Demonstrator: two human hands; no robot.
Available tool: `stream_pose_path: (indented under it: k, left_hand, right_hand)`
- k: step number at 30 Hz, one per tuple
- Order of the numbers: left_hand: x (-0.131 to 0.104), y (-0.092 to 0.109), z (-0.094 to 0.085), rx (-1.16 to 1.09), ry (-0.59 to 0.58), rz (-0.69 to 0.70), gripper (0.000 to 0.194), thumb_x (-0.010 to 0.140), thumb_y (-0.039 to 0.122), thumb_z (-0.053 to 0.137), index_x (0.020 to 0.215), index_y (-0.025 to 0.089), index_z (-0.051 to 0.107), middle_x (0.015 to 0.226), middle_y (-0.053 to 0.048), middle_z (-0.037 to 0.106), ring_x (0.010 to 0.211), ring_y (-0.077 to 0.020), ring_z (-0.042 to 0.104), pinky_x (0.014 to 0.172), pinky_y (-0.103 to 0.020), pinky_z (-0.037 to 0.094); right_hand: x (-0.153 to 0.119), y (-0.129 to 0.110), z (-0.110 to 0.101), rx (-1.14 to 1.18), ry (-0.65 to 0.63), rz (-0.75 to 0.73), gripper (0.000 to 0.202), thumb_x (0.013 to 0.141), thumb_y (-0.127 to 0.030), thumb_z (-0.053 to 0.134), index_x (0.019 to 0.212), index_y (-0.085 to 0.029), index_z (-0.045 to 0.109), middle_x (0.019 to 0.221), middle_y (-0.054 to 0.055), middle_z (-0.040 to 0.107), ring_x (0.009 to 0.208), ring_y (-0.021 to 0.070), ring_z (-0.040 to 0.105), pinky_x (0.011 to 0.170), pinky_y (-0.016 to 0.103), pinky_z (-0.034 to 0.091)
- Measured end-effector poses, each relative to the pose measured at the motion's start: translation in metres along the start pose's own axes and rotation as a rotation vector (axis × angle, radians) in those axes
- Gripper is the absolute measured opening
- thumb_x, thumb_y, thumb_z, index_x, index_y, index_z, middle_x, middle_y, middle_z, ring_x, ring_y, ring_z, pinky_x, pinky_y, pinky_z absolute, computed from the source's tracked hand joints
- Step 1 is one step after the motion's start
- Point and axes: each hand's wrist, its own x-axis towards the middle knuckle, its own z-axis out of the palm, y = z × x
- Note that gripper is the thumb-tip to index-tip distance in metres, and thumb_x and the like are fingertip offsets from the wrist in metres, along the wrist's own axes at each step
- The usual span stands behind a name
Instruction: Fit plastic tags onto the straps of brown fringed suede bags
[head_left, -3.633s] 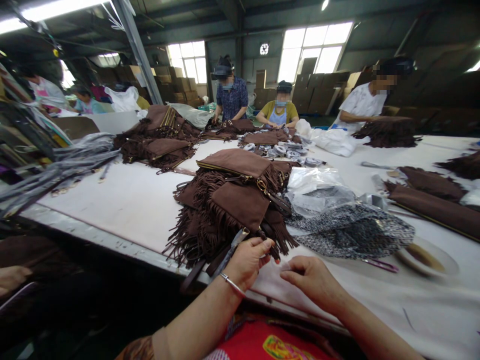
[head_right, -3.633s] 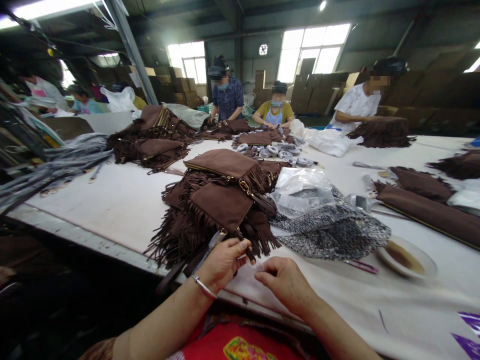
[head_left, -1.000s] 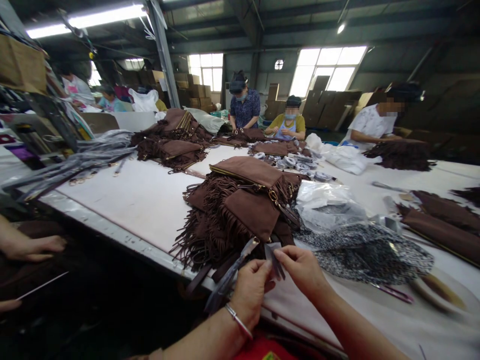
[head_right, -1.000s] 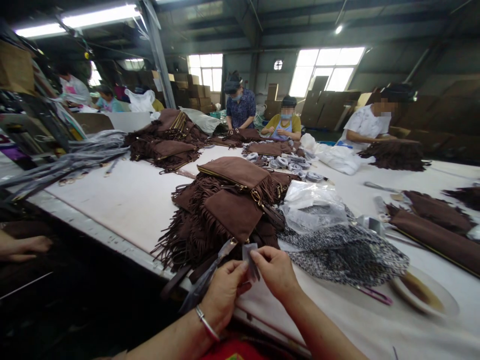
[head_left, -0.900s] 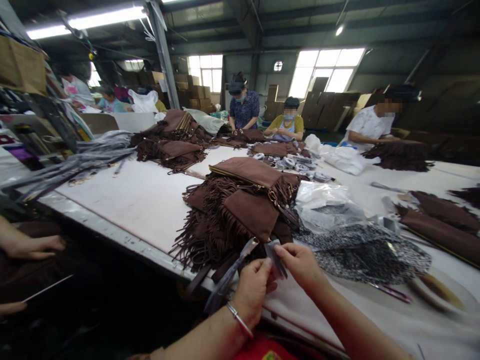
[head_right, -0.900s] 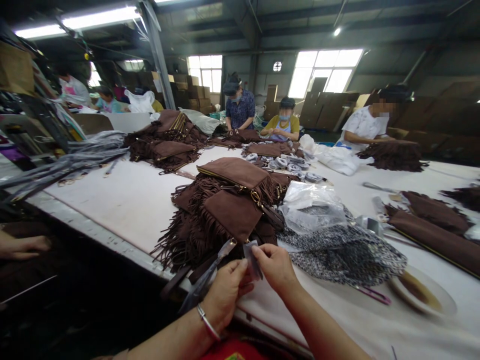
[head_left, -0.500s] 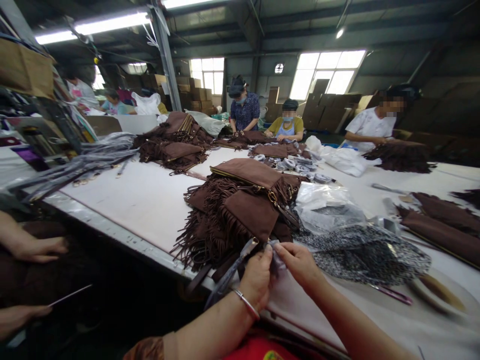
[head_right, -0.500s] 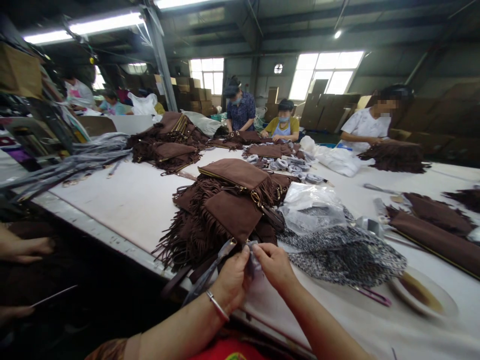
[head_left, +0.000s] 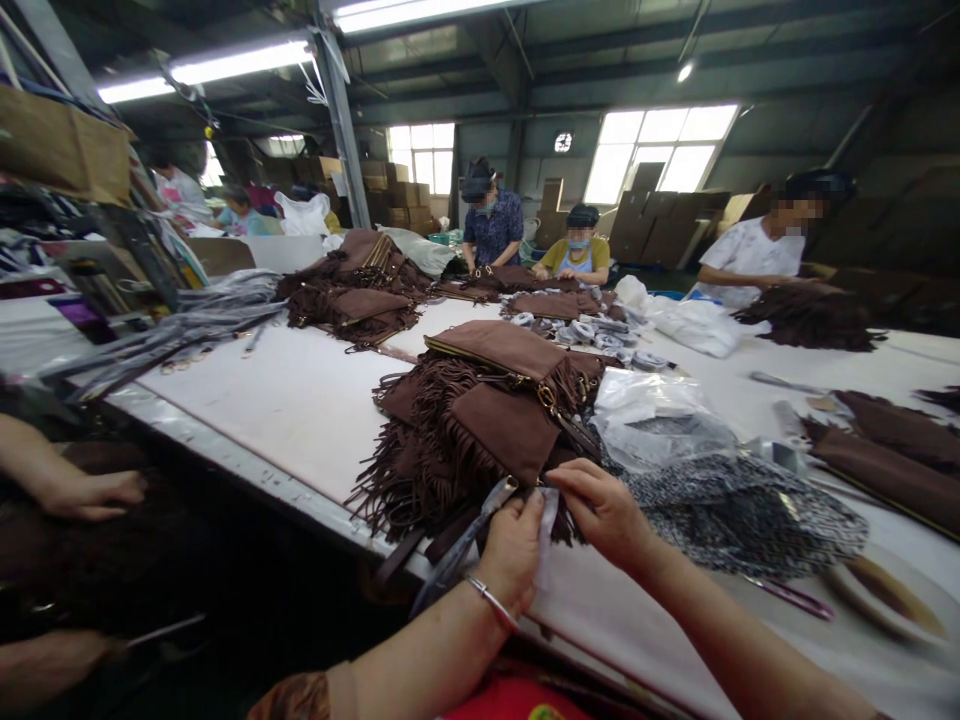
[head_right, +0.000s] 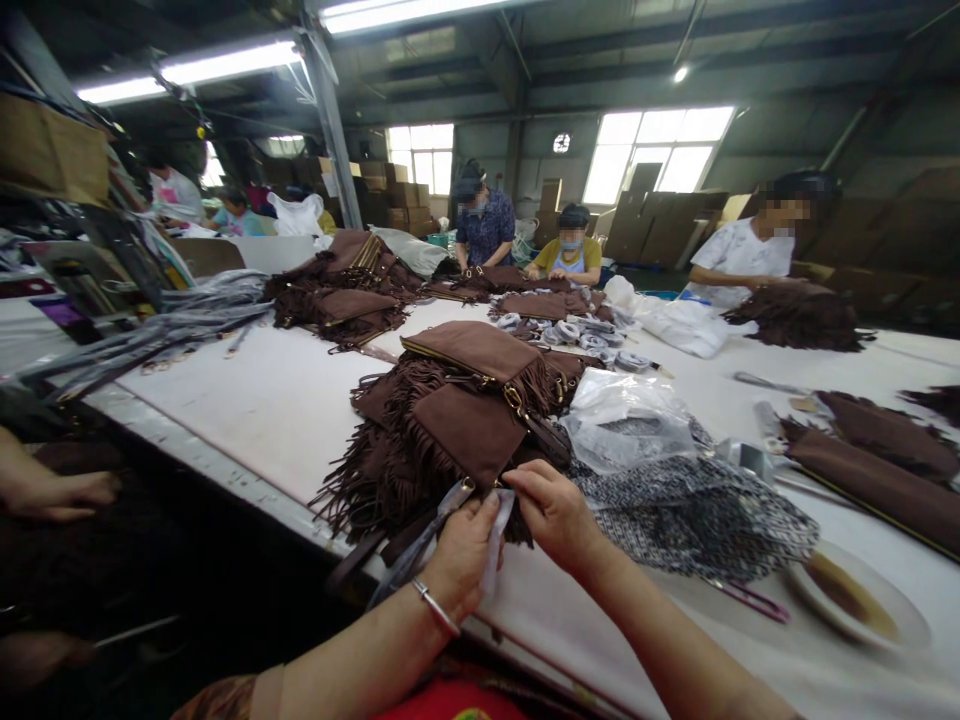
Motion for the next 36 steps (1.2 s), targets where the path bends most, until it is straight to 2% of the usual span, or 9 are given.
stream_pose_path:
  k: [3, 6, 9, 13, 20, 25, 29, 34, 36]
  left_hand:
    - [-0.001, -0.007, -0.006, 0.100, -0.018, 0.109, 0.043, 0.073, 0.050, 0.070, 0.095, 0.013, 0.070, 0.088, -0.009, 0.070, 0.083, -0.0195, 0.062, 0.077, -0.029, 0.047]
    - [-0.001, -0.013, -0.010, 0.220, 0.000, 0.147, 0.042, 0.076, 0.051, 0.066, 0.095, 0.013, 0.071, 0.090, -0.009, 0.070, 0.084, -0.0203, 0.061, 0.077, -0.030, 0.046]
    - [0.000, -0.015, -0.012, 0.303, 0.015, 0.185, 0.041, 0.080, 0.050, 0.061, 0.096, 0.014, 0.070, 0.089, -0.008, 0.069, 0.084, -0.0202, 0.060, 0.077, -0.029, 0.044]
    - [-0.003, -0.012, -0.013, 0.370, 0.031, 0.175, 0.039, 0.078, 0.052, 0.062, 0.087, 0.015, 0.071, 0.082, -0.006, 0.067, 0.075, -0.0176, 0.056, 0.070, -0.027, 0.042]
    - [-0.003, -0.013, -0.018, 0.315, 0.020, 0.155, 0.041, 0.078, 0.055, 0.060, 0.082, 0.015, 0.067, 0.066, 0.000, 0.058, 0.057, -0.0112, 0.044, 0.053, -0.023, 0.032]
    - [0.003, -0.010, -0.011, 0.209, 0.043, 0.129, 0.034, 0.077, 0.048, 0.063, 0.084, 0.015, 0.069, 0.079, -0.004, 0.065, 0.072, -0.0162, 0.055, 0.067, -0.027, 0.043]
    - [0.007, -0.004, -0.001, 0.141, 0.091, 0.152, 0.028, 0.076, 0.042, 0.064, 0.082, 0.015, 0.071, 0.081, -0.005, 0.067, 0.076, -0.0174, 0.058, 0.072, -0.029, 0.046]
    - [0.012, -0.008, -0.002, 0.131, 0.122, 0.159, 0.030, 0.074, 0.043, 0.066, 0.079, 0.013, 0.070, 0.080, -0.006, 0.068, 0.074, -0.0181, 0.060, 0.072, -0.030, 0.047]
    - [0.014, -0.012, -0.005, 0.134, 0.122, 0.154, 0.032, 0.074, 0.044, 0.066, 0.079, 0.013, 0.070, 0.080, -0.007, 0.069, 0.074, -0.0188, 0.061, 0.072, -0.031, 0.047]
  right_hand:
    - [-0.006, -0.003, 0.009, 0.115, 0.024, 0.322, 0.030, 0.089, -0.037, 0.050, 0.097, -0.017, 0.072, 0.088, 0.007, 0.072, 0.085, 0.0212, 0.067, 0.077, 0.032, 0.053]
    - [-0.004, -0.006, 0.015, 0.220, -0.015, 0.474, 0.036, 0.085, -0.042, 0.052, 0.093, -0.015, 0.074, 0.083, 0.007, 0.074, 0.079, 0.0225, 0.068, 0.071, 0.032, 0.053]
    - [0.006, -0.009, 0.016, 0.262, 0.028, 0.501, 0.033, 0.079, -0.041, 0.056, 0.088, -0.015, 0.074, 0.086, 0.008, 0.075, 0.081, 0.0229, 0.068, 0.074, 0.032, 0.053]
    - [0.021, -0.013, 0.018, 0.218, -0.013, 0.517, 0.026, 0.074, -0.037, 0.059, 0.077, -0.016, 0.075, 0.074, 0.006, 0.074, 0.072, 0.0218, 0.068, 0.067, 0.030, 0.052]
    - [0.028, -0.007, 0.019, 0.194, -0.077, 0.484, 0.025, 0.075, -0.035, 0.058, 0.068, -0.017, 0.073, 0.064, 0.003, 0.070, 0.061, 0.0177, 0.064, 0.057, 0.026, 0.047]
    - [0.027, -0.008, 0.014, 0.170, -0.110, 0.445, 0.023, 0.075, -0.034, 0.058, 0.065, -0.018, 0.070, 0.062, 0.002, 0.068, 0.059, 0.0165, 0.062, 0.057, 0.026, 0.047]
    - [0.024, -0.009, 0.009, 0.178, -0.128, 0.431, 0.026, 0.077, -0.038, 0.058, 0.067, -0.018, 0.071, 0.062, 0.002, 0.067, 0.060, 0.0164, 0.061, 0.058, 0.026, 0.047]
    - [0.011, -0.009, 0.007, 0.237, -0.001, 0.555, 0.041, 0.080, -0.052, 0.053, 0.076, -0.015, 0.071, 0.064, 0.003, 0.066, 0.058, 0.0153, 0.060, 0.052, 0.023, 0.045]
    - [0.006, -0.009, 0.008, 0.238, -0.002, 0.592, 0.043, 0.080, -0.054, 0.052, 0.074, -0.015, 0.069, 0.060, 0.002, 0.064, 0.054, 0.0142, 0.058, 0.048, 0.022, 0.042]
